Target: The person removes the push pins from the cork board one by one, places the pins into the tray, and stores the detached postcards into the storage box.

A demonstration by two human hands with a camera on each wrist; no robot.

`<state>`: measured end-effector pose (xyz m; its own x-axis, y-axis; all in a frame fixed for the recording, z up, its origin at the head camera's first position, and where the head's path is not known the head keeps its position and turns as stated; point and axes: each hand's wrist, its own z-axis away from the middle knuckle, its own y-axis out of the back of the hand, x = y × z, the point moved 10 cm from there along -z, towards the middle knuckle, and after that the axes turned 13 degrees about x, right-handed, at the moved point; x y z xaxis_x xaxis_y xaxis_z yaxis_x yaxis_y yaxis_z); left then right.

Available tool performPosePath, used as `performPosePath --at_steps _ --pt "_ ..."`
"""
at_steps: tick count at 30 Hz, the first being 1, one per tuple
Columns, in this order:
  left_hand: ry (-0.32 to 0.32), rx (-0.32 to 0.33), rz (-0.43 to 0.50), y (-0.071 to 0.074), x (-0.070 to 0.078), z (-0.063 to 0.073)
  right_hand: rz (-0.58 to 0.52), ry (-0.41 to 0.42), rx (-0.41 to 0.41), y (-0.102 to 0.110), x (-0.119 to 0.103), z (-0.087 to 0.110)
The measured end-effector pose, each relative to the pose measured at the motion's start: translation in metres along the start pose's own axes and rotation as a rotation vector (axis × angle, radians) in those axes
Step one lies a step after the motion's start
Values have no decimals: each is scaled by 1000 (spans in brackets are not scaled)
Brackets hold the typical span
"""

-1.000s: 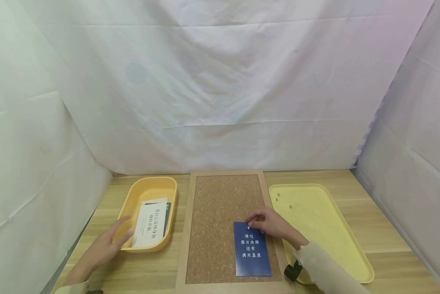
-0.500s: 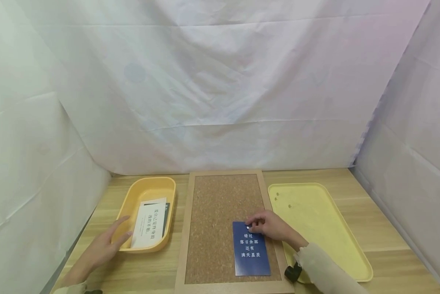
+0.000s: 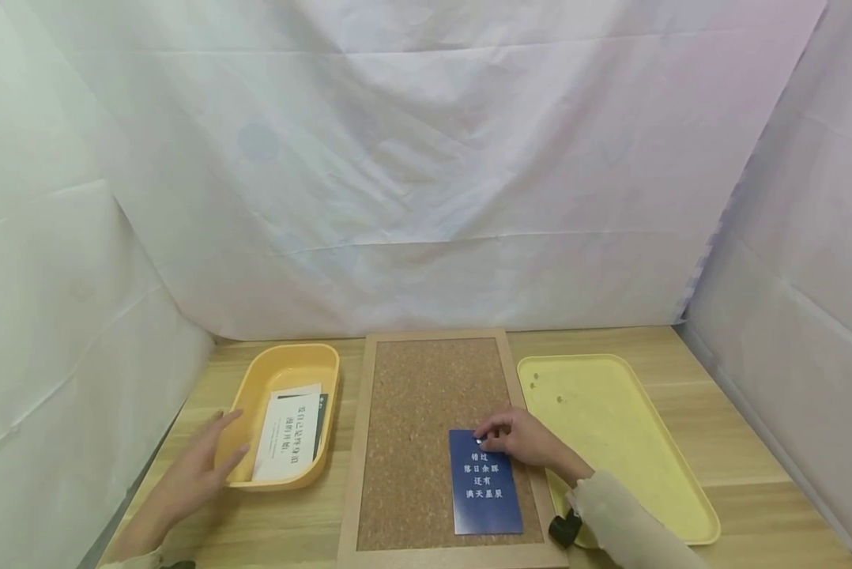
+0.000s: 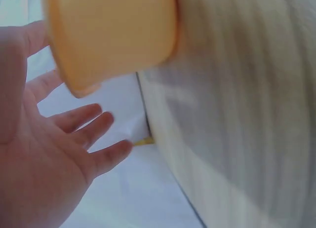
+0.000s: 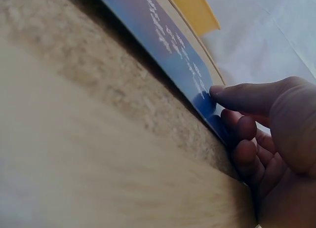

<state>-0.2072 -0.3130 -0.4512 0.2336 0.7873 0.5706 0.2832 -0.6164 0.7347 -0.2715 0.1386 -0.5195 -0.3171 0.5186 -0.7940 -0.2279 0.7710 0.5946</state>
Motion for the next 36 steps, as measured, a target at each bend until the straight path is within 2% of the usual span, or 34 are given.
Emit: performPosePath --at_steps 2,7,10,19,28,36 --pt "-46 54 0 5 9 -2 1 -7 -4 0 0 0" --pt "-215 192 2 14 40 -6 -4 -19 -14 0 -1 1" --pt "-283 222 2 15 59 -8 -3 -16 -18 -1 -2 1" --pt "-380 219 -22 5 96 -12 5 -6 -15 -1 -3 1" --pt "-431 192 -44 -14 116 -14 -7 -11 -10 0 -5 1" --pt "-468 161 -44 -24 135 -15 -2 -29 -2 1 -5 1"
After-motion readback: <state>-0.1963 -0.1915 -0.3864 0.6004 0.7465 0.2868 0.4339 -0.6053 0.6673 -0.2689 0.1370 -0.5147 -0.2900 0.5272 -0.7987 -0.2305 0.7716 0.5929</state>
